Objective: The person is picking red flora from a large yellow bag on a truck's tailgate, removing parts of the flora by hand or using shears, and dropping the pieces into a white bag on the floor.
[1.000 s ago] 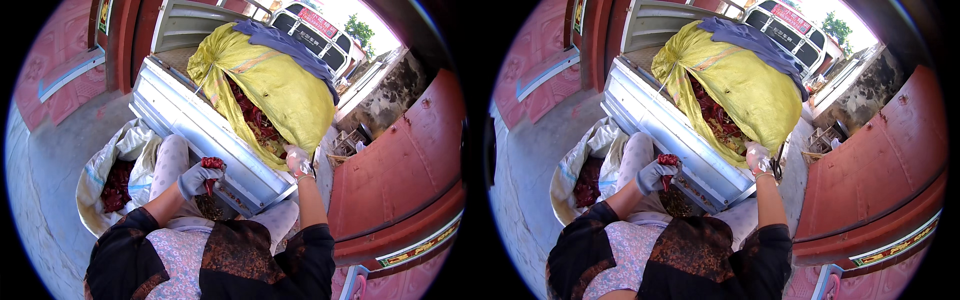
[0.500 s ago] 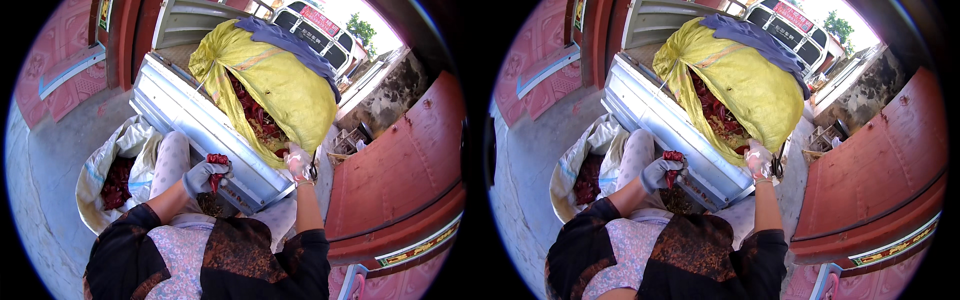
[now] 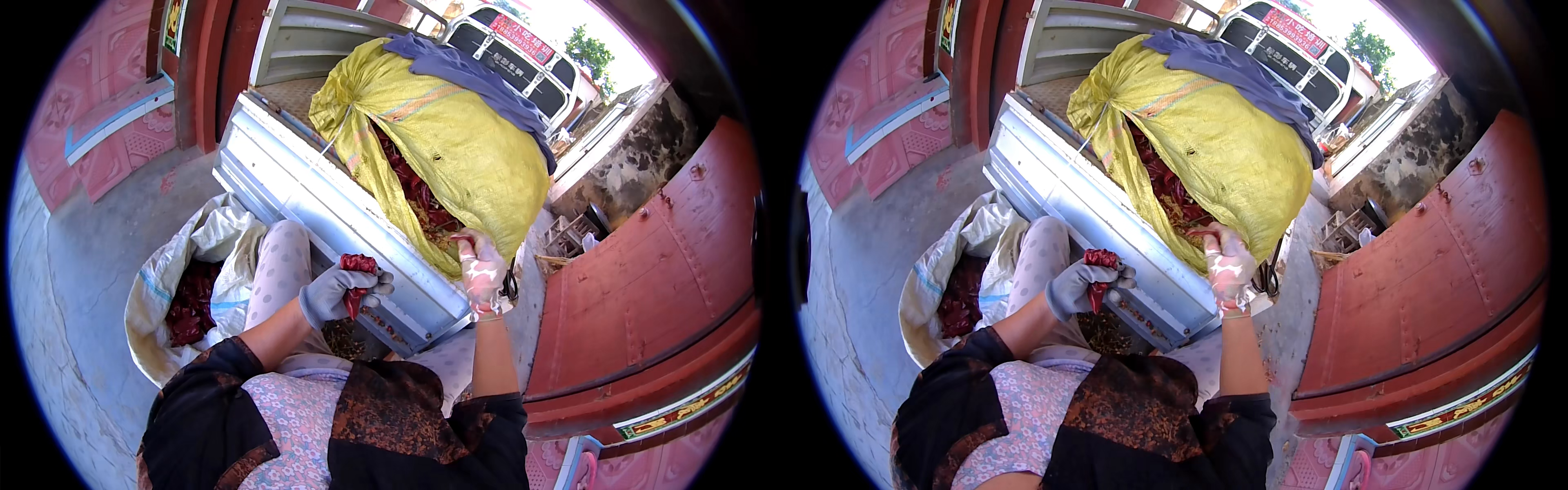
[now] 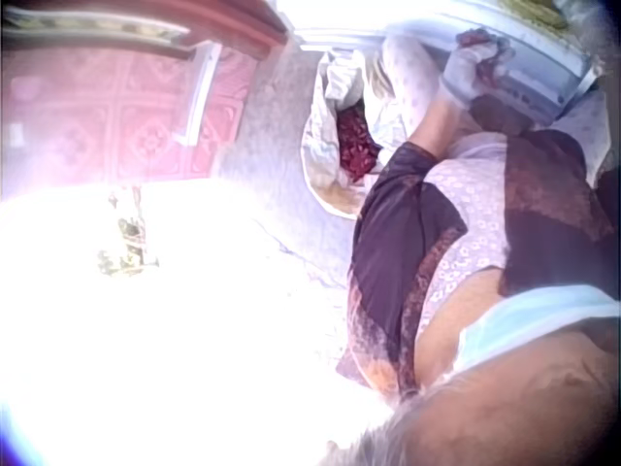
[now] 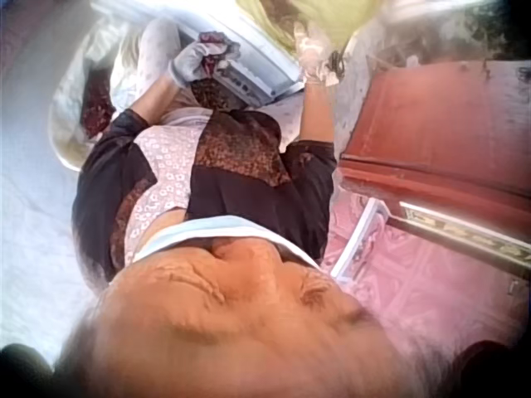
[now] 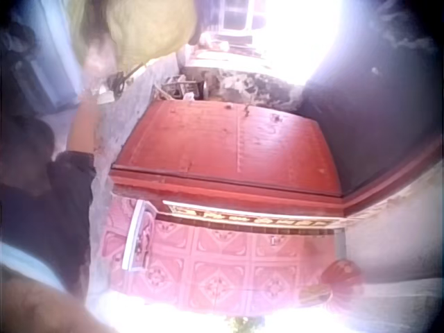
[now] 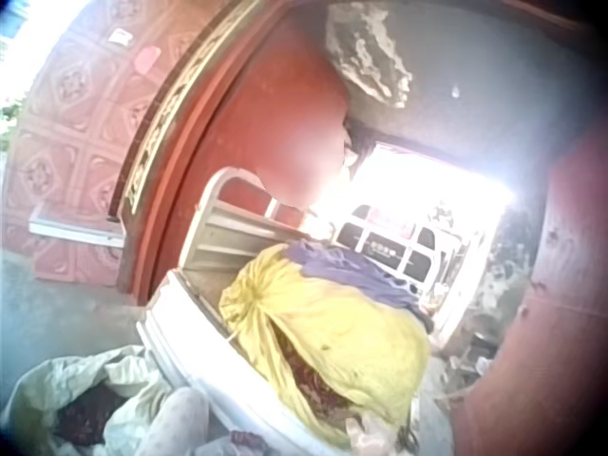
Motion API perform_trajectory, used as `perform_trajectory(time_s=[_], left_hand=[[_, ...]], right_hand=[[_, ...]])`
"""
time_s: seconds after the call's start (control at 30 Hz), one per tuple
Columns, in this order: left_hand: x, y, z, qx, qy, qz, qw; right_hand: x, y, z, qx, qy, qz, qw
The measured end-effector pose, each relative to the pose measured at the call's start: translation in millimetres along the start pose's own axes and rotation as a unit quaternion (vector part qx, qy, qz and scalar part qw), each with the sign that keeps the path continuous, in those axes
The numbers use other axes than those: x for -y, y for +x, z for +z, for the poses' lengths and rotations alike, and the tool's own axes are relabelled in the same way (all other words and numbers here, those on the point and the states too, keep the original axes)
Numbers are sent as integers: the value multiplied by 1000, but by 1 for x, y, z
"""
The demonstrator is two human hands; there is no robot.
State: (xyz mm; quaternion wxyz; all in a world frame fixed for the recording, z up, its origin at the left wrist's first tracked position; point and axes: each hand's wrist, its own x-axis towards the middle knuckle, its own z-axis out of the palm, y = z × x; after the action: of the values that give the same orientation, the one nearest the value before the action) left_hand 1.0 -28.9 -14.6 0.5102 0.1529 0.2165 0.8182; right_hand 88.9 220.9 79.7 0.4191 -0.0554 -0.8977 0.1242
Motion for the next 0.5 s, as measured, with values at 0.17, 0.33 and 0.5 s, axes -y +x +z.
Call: perform_trajectory(time_s=[0.17, 0.33, 0.5], left_hand=[[-17, -9, 20, -19, 35, 24, 999], [-4, -5, 24, -15, 93, -36, 995], [-13, -5, 27, -12, 103, -24, 994]], right_hand=[[71, -12, -10, 300, -137, -170, 929], [109, -21, 10, 311, -223, -221, 897], [113, -13, 0, 254, -27, -163, 953]])
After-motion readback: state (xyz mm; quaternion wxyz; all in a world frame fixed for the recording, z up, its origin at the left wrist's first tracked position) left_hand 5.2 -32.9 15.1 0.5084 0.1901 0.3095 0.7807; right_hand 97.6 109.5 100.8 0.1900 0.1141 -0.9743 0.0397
